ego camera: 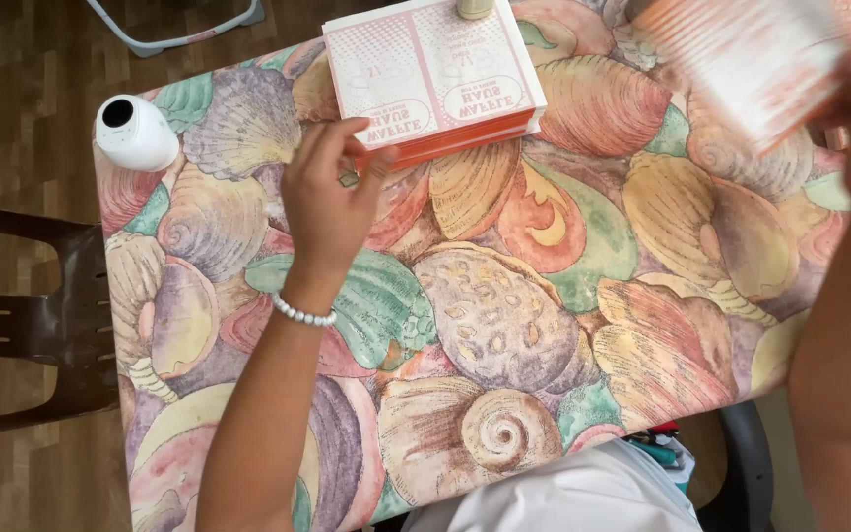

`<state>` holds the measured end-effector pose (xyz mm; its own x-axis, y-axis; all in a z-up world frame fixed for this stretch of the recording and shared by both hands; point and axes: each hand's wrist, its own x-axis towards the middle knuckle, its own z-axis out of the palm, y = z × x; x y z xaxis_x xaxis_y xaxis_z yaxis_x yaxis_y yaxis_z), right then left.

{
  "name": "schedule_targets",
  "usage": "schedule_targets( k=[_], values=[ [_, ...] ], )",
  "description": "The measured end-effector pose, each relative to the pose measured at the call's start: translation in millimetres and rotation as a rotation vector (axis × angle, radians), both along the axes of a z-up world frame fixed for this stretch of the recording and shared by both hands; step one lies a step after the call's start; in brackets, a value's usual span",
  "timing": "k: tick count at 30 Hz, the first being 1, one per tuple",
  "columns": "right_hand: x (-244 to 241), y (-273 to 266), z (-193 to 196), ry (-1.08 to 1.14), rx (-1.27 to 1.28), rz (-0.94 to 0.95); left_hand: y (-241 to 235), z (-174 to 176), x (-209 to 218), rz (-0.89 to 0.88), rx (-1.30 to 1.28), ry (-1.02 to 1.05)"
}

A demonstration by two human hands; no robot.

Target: Manually folding flat paper templates into bags and stacking them on a table.

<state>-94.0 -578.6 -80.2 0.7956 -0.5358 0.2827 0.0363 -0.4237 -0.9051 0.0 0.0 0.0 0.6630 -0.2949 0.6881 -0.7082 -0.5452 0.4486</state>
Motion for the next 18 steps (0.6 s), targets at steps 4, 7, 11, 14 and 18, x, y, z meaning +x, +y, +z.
schedule_targets(
  k=[4,7,11,14,18],
  values=[
    [-9,0,7,0.029,-0.064,-0.046,19,-27,22,0.026,0.008,-0.057],
    [-12,4,16,0.072,-0.153,-0.098,22,-33,28,-0.018,0.055,-0.038],
    [-11,17,28,0.132,-0.282,-0.163,19,-32,29,-0.073,0.097,0.117],
    [-6,25,35,0.166,-0.368,-0.204,14,-24,38,-0.073,0.226,0.142],
    [15,20,16,0.177,-1.171,-0.4,5,-10,41,0.003,0.291,0.27]
  ],
)
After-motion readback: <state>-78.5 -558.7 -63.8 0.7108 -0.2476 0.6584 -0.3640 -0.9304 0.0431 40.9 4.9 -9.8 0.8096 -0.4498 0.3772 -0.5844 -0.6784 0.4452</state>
